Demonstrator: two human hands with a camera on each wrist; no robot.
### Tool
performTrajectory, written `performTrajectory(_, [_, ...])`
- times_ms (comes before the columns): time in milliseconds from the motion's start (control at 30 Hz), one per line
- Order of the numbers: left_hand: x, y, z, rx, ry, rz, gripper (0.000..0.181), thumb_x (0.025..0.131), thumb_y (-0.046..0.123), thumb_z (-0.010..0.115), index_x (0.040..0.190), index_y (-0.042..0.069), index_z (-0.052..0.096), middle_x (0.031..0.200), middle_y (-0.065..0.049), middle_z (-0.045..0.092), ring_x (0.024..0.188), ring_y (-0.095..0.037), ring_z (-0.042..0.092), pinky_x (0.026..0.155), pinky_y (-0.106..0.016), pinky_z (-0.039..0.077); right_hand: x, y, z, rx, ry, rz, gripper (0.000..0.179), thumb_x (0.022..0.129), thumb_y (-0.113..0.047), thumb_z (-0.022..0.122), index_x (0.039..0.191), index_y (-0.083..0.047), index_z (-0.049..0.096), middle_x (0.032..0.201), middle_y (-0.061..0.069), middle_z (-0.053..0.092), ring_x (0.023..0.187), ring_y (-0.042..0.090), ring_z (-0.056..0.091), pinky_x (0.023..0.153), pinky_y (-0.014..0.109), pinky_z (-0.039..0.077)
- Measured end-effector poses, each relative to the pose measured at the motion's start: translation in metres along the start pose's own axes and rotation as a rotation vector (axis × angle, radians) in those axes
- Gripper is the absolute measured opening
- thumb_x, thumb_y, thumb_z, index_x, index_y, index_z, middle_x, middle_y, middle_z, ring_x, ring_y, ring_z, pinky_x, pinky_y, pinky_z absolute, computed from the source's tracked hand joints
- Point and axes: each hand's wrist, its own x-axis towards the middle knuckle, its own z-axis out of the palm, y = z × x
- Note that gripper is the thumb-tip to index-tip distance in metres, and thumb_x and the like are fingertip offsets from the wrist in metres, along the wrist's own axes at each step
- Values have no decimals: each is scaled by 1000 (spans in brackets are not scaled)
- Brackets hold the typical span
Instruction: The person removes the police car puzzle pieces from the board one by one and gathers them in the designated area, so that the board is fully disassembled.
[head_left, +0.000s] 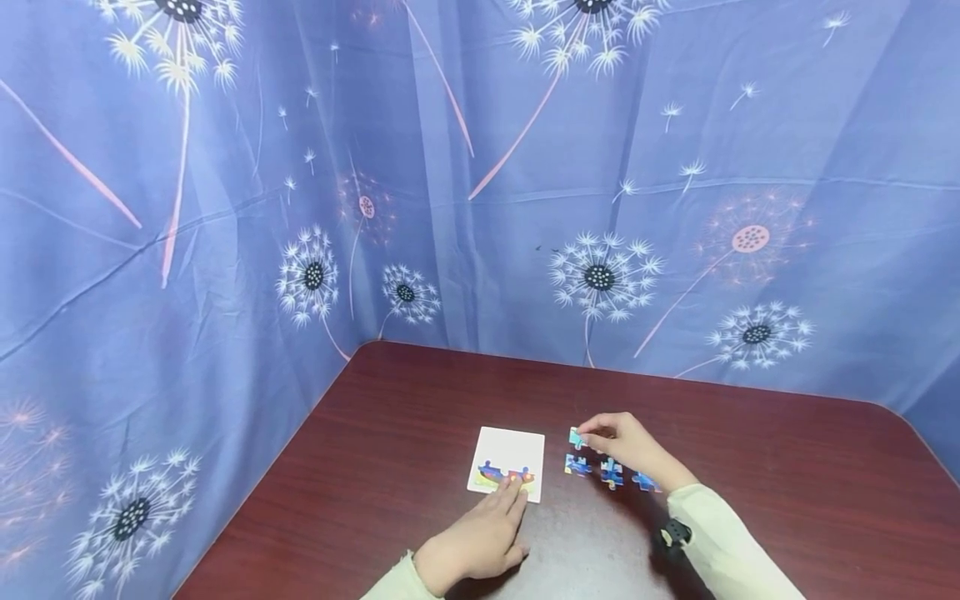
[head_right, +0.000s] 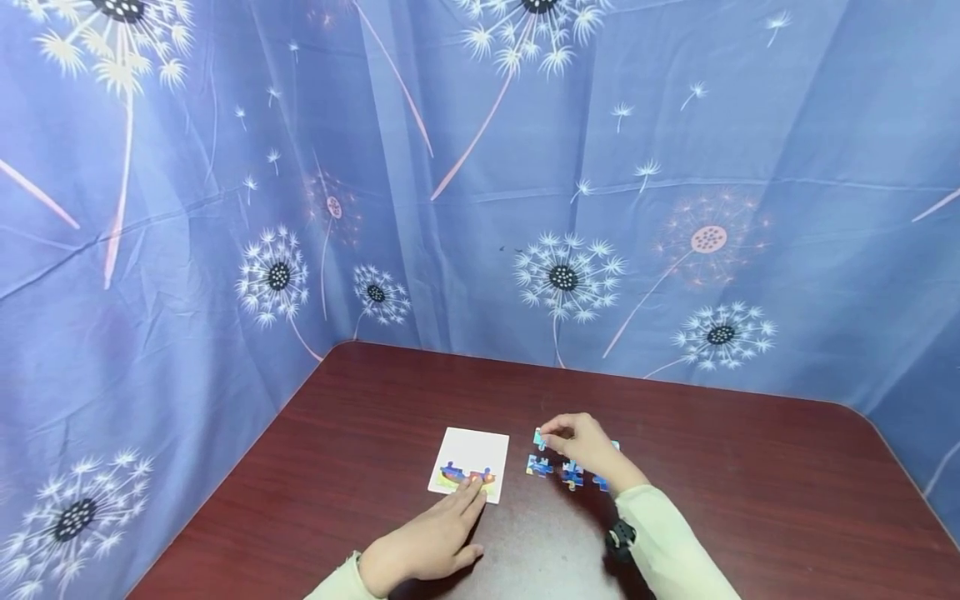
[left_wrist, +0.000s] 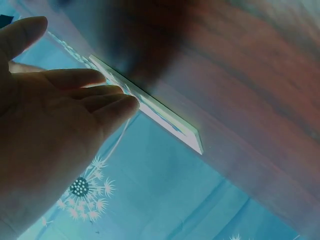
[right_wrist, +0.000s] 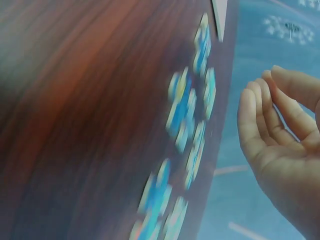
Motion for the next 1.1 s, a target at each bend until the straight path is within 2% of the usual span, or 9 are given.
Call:
performTrajectory(167, [1, 2, 3, 14, 9, -26, 68, 95, 44, 53, 141, -4, 43, 148, -22, 37, 140, -30, 32, 112, -34, 31, 20, -11, 22, 11, -62, -90, 17, 92, -10, 64, 103, 2, 71, 95, 13, 71, 77, 17, 65, 65, 23, 53])
performTrajectory(333, [2, 2, 6, 21, 11, -31, 66, 96, 44, 51, 140, -4, 44, 149, -21, 37, 140, -28, 32, 112, -34, 31, 34, -24, 42, 47, -143, -142, 18, 92, -8, 62, 105, 3, 70, 100, 17, 70, 83, 14, 63, 70, 23, 52])
performTrajectory(567, [2, 2, 4, 53, 35, -17, 63, 97, 43, 51, 138, -4, 47, 147, -20, 41, 139, -27, 34, 111, -33, 33, 52, -25, 70, 80, -246, -189, 18, 91, -6, 64, 105, 3, 71, 102, 14, 71, 88, 13, 65, 77, 24, 52])
performTrajectory(900, [1, 2, 4, 54, 29, -2, 63, 96, 42, 51, 138, -5, 47, 146, -20, 41, 139, -26, 35, 111, -33, 32, 59, -30, 93, 100, -332, -131, 16, 90, -4, 65, 103, 0, 73, 94, 8, 71, 82, 8, 62, 73, 21, 51])
performTrajectory(1100, [0, 1, 2, 49, 31, 0, 63, 96, 41, 53, 138, -5, 46, 145, -20, 43, 138, -27, 36, 111, -33, 32, 63, -36, 97, 95, -338, -148, 14, 87, 1, 66, 99, 3, 73, 84, 8, 69, 73, 6, 58, 67, 19, 50])
